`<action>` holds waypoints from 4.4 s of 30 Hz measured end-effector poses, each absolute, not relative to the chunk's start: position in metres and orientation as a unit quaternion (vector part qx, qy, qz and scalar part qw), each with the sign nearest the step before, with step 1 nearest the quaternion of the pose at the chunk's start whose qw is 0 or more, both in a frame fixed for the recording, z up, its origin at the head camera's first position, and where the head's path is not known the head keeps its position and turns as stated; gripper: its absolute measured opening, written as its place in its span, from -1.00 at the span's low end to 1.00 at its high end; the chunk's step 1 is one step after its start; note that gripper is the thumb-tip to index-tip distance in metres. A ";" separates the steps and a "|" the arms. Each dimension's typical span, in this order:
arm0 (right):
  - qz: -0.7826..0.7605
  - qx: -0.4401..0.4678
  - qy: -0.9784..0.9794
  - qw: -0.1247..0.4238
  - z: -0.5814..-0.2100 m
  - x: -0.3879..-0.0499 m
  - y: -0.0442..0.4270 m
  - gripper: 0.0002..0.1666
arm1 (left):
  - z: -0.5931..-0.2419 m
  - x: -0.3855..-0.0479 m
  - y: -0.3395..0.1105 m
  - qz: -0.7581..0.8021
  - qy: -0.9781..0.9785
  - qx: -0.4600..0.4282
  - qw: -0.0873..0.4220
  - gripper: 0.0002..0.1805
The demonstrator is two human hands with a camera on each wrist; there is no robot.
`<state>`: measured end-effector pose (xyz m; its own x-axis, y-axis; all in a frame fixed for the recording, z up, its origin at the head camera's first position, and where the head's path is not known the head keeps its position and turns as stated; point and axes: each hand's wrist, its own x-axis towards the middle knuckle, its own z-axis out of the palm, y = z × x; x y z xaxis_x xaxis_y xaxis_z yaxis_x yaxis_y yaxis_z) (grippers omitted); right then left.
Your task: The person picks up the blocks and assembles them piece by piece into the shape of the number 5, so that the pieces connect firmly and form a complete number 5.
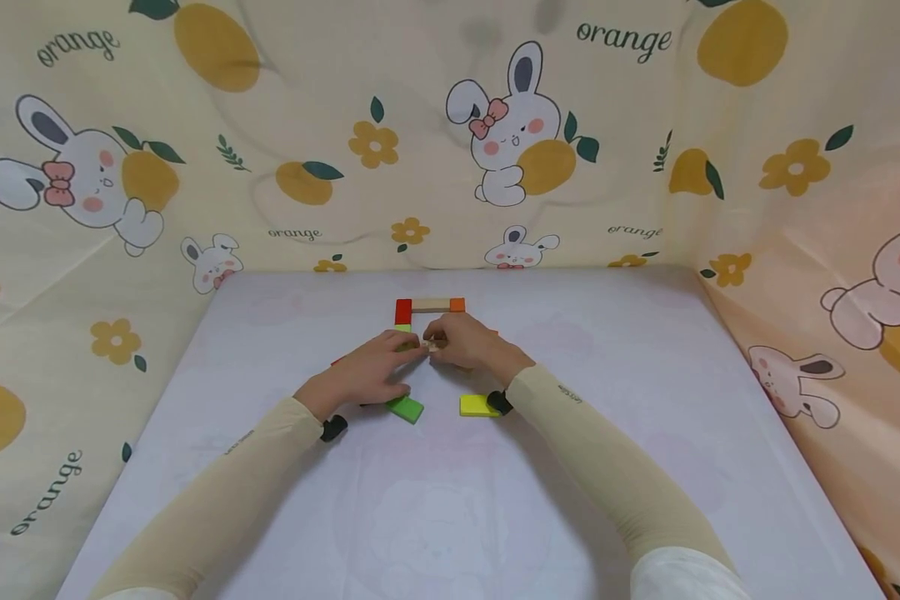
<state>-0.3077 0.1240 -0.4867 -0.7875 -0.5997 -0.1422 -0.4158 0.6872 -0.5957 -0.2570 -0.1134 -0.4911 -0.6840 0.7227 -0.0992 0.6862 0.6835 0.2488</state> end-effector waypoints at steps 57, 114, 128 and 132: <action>-0.324 -0.204 0.919 0.089 -0.476 -0.320 0.179 -0.58 | -0.488 -0.257 -0.109 0.104 0.920 0.362 0.110 -0.42; -0.303 -0.217 0.911 0.179 -0.492 -0.306 0.164 -0.69 | -0.490 -0.258 -0.108 0.116 0.923 0.346 0.124 -0.38; -0.311 -0.207 0.909 0.184 -0.488 -0.306 0.161 -0.70 | -0.489 -0.261 -0.110 0.117 0.921 0.351 0.119 -0.38; -0.312 -0.204 0.909 0.187 -0.488 -0.306 0.160 -0.68 | -0.487 -0.260 -0.110 0.121 0.921 0.350 0.117 -0.39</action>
<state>-0.3060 0.1602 -0.4876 -0.8473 -0.4868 -0.2125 -0.2533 0.7219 -0.6440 -0.2599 -0.1103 -0.4874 -0.7274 0.6735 -0.1314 0.6166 0.7256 0.3054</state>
